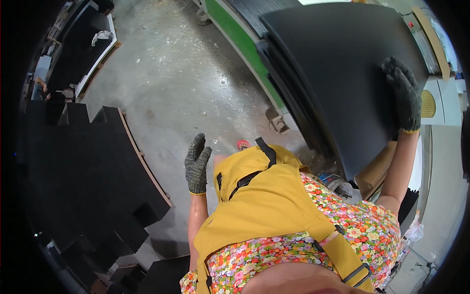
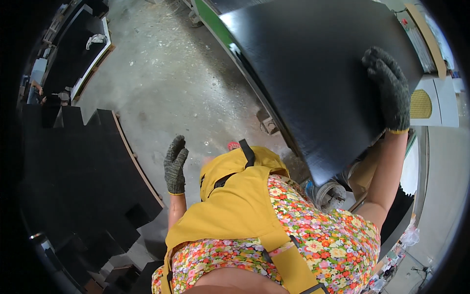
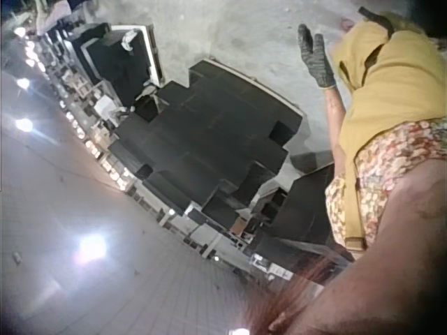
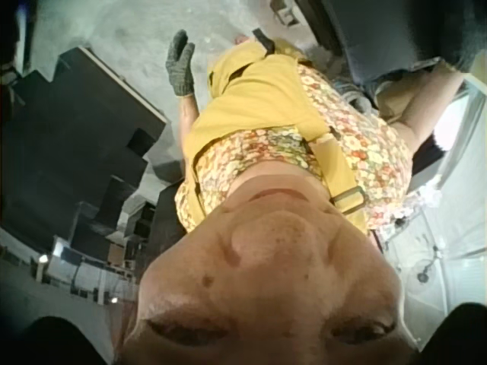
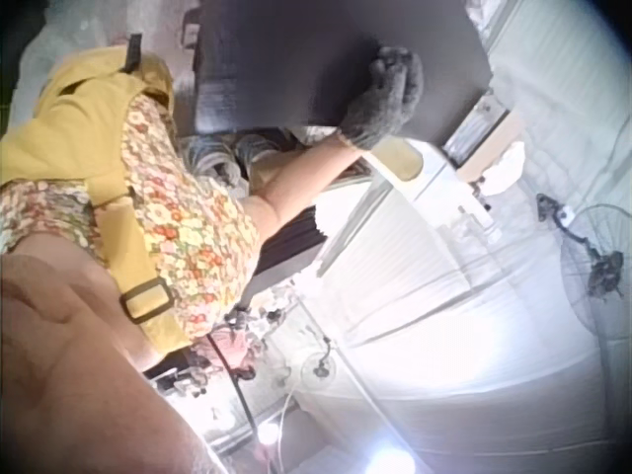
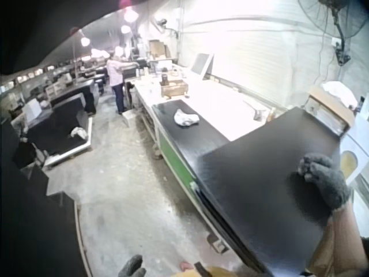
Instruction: Cleaning and preparing black wood panels using liquid from a bottle and a cloth.
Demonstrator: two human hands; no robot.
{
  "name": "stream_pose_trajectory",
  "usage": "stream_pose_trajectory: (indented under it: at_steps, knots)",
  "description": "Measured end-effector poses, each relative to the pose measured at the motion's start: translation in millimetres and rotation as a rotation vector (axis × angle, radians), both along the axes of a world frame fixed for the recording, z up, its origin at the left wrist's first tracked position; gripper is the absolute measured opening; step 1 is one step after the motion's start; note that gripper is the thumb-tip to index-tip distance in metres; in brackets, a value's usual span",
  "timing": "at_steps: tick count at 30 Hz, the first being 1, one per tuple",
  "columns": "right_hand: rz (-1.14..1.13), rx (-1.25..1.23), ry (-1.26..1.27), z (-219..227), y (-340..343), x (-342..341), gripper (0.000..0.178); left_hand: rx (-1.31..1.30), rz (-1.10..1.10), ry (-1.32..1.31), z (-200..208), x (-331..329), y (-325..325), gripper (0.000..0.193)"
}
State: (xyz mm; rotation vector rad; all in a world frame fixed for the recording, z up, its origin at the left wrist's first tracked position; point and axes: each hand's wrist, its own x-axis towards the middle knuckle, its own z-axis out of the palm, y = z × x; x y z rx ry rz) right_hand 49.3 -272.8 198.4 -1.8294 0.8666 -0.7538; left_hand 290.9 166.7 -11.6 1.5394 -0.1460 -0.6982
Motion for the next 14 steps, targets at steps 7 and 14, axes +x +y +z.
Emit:
stream_pose_trajectory:
  at_steps: [7,14]
  knots:
    - [0.234,0.321,0.178,30,61,52,0.036,0.112,-0.054,0.068,-24,64,28,0.045]
    - [0.261,0.354,0.332,30,69,64,0.043,0.057,-0.210,0.023,-28,133,-13,0.043]
